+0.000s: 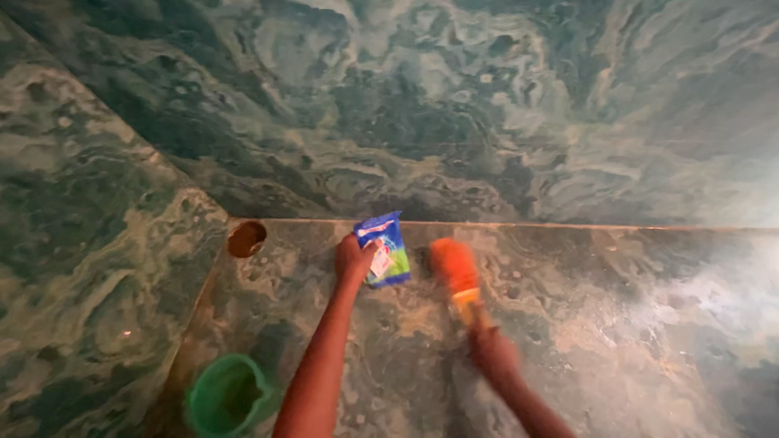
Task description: The person scrubs tiled walls and a floor area using a brush, applies cleaning product from a packet, and rinses the surfaces using water from a cup and bucket.
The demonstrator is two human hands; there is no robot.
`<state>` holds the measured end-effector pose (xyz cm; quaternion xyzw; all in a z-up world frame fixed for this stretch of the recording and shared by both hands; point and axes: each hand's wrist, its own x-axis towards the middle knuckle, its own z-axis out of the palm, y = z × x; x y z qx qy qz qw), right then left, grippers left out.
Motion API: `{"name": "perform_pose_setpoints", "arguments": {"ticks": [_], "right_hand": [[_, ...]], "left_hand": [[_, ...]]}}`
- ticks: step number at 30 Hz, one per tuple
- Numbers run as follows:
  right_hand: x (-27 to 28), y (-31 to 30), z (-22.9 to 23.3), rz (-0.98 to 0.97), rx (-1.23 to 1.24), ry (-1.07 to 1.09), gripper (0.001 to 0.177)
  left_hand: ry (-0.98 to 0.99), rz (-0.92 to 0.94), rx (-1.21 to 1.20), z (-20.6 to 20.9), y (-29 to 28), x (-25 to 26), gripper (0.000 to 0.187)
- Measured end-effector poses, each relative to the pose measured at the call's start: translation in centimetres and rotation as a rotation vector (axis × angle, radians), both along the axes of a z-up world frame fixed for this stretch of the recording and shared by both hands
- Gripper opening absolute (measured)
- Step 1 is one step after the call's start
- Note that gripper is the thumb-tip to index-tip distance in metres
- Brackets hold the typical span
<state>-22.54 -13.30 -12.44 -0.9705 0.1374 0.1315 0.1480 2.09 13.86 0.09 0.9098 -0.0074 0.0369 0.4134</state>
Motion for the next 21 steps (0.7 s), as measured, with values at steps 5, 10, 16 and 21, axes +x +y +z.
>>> {"name": "perform_pose_setpoints", "arguments": {"ticks": [5, 10, 16, 21], "right_hand": [[1.0, 9.1, 1.1, 0.230, 0.056, -0.140, 0.074], [7.6, 3.3, 0.4, 0.215, -0.147, -0.155, 0.069], [4.5, -13.7, 1.9, -0.129, -0.121, -0.131, 0.060], [-1.2, -20.9, 2.7, -0.293, -0.309, -0.202, 0.051]], "left_hand": [[-0.024, 0.046, -0.032, 4.5, -3.6, -1.4, 0.036], [0.041, 0.083, 0.184, 3.8, -6.4, -1.8, 0.036], [0.144, 0.092, 0.274, 2.3, -7.9, -1.5, 0.040], [0.145, 0.062, 0.219, 0.8, -7.9, -1.5, 0.039]]}}
